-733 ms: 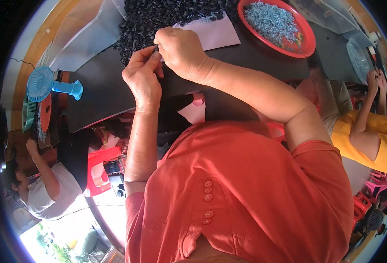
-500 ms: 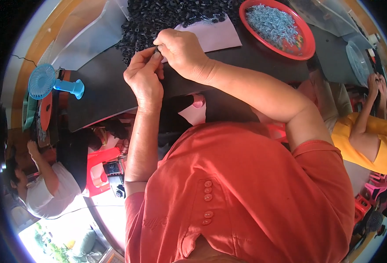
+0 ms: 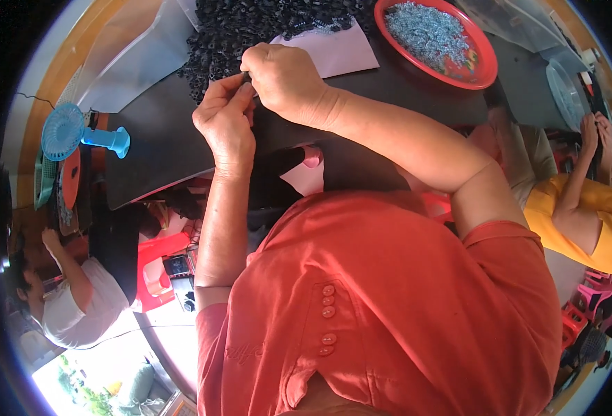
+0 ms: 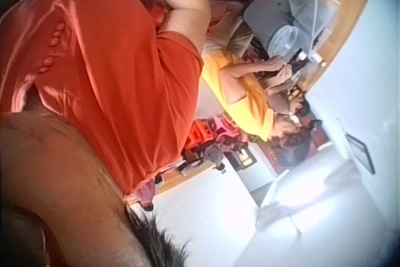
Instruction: The recorder is inserting small silver studs into black plastic assembly components while seated at a workbench.
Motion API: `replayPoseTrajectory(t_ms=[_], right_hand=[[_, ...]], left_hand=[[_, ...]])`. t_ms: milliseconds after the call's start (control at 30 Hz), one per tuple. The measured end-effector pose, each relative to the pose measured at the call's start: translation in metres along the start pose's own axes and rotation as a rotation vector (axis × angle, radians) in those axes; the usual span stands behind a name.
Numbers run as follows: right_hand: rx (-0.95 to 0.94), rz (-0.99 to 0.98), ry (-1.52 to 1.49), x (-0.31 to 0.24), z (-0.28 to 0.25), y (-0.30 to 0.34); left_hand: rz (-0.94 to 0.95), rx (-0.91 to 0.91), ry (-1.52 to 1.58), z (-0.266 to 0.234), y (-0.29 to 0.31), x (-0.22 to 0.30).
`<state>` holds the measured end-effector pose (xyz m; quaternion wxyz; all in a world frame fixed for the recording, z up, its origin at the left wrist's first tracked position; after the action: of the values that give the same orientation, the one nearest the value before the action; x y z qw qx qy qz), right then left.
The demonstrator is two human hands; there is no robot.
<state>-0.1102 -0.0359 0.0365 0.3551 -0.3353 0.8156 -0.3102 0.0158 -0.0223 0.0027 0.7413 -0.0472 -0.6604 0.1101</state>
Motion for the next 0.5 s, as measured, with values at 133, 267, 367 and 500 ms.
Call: replayPoseTrajectory(t_ms=[133, 267, 367, 500], right_hand=[[0.026, -0.047, 0.055, -0.001, 0.003, 0.002], [-0.014, -0.071, 0.102, -0.004, 0.006, 0.004], [-0.016, -0.066, 0.059, -0.001, 0.008, 0.003], [-0.074, 0.172, -0.260, 0.009, -0.001, 0.001]], left_hand=[[0.068, 0.016, -0.088, -0.002, 0.000, -0.001], [0.148, 0.020, -0.198, -0.003, 0.001, 0.006], [0.099, 0.027, -0.142, -0.005, -0.002, 0.004], [-0.091, 0.030, 0.179, -0.001, -0.004, 0.005]])
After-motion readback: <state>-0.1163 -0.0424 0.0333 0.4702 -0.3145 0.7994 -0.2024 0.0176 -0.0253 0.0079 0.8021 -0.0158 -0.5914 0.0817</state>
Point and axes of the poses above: each hand's wrist, its own y-axis away from the middle knuckle, its own z-axis out of the palm, x = y × z, the point moved 4 cm from there along -y, towards the middle knuckle, and after that the axes turned 4 degrees about -x, right-handed, at the moved point
